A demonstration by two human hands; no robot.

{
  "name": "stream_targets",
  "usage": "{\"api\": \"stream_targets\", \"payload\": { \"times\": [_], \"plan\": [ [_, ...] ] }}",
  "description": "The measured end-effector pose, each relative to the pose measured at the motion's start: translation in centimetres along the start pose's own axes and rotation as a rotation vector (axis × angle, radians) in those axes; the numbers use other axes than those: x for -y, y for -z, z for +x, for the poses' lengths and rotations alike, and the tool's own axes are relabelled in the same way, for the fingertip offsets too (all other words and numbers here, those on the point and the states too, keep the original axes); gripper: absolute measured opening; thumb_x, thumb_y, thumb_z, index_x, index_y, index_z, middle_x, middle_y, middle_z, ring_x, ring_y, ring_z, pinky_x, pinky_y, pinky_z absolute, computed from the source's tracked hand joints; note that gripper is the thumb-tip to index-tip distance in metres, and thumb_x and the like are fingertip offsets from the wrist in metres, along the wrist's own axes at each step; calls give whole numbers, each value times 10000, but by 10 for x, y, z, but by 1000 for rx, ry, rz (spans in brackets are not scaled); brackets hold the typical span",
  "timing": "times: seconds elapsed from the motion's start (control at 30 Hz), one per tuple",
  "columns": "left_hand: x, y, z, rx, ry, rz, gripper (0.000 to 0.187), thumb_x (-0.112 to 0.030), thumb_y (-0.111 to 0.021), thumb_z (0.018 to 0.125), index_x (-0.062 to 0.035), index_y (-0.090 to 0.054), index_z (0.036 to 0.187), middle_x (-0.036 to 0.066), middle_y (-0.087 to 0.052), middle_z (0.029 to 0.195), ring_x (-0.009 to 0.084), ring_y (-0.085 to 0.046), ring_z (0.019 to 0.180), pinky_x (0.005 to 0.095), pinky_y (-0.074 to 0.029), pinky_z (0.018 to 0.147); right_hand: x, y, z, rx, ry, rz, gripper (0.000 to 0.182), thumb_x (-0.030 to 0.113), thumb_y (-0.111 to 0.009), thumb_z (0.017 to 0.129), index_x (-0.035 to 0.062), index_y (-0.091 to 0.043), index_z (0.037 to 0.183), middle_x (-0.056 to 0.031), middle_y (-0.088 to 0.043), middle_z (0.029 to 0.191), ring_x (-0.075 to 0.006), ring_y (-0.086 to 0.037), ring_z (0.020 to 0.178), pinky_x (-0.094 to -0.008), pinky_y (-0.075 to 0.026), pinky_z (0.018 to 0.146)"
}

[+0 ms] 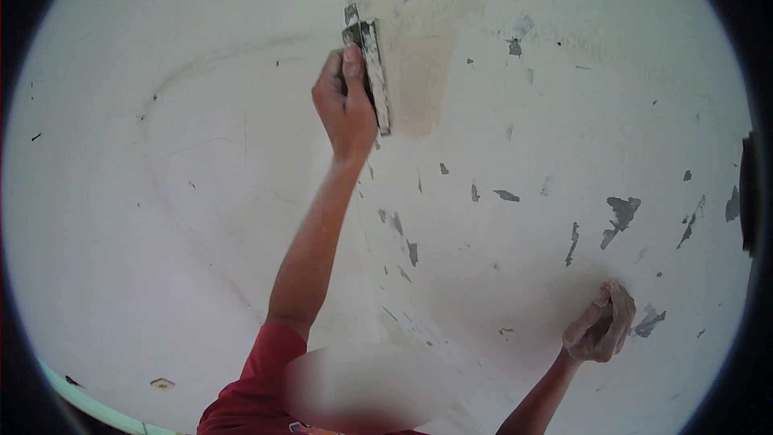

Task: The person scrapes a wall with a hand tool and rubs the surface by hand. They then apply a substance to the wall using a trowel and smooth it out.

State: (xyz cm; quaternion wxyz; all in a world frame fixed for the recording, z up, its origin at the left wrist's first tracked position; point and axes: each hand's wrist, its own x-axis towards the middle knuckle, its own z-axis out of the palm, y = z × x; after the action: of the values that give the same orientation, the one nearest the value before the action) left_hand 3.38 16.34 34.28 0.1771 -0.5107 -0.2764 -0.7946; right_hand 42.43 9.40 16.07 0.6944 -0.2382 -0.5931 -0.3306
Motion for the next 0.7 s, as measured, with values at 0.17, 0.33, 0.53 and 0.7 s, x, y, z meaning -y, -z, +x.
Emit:
{"api": "stream_targets", "payload": {
  "times": [0.17,0.33,0.53,0.7],
  "plan": [
    [42,-16,32,-62,-159,306,374,-303,-560,1071,-5,-588,846,88,-539,587,181,-458,528,364,-378,534,1,-1,0,-22,1,7,192,-117,-586,904,-137,-679,1070,-206,-703,940,-302,-665,818,-383,-572,679],
    [48,-36,25,-17,-236,386,325,-275,-589,1049,-30,-577,836,154,-570,581,323,-566,507,422,-423,519,2,0,-2,-19,-12,31,195,-100,-586,898,-138,-682,1064,-205,-700,928,-307,-655,807,-379,-560,673],
    [23,-67,4,-38,-361,415,226,-225,-600,1028,-37,-595,903,170,-570,580,373,-597,518,425,-431,499,8,-11,2,73,21,-116,184,-68,-613,888,-135,-688,1043,-188,-704,922,-314,-648,803,-414,-543,699],
    [3,-38,6,141,-125,104,352,-279,-589,1051,-11,-593,823,126,-524,612,217,-453,548,359,-387,539,6,-12,-2,24,26,-155,147,-53,-612,904,-114,-694,1009,-180,-709,937,-309,-639,806,-402,-522,698]
  ]
}}
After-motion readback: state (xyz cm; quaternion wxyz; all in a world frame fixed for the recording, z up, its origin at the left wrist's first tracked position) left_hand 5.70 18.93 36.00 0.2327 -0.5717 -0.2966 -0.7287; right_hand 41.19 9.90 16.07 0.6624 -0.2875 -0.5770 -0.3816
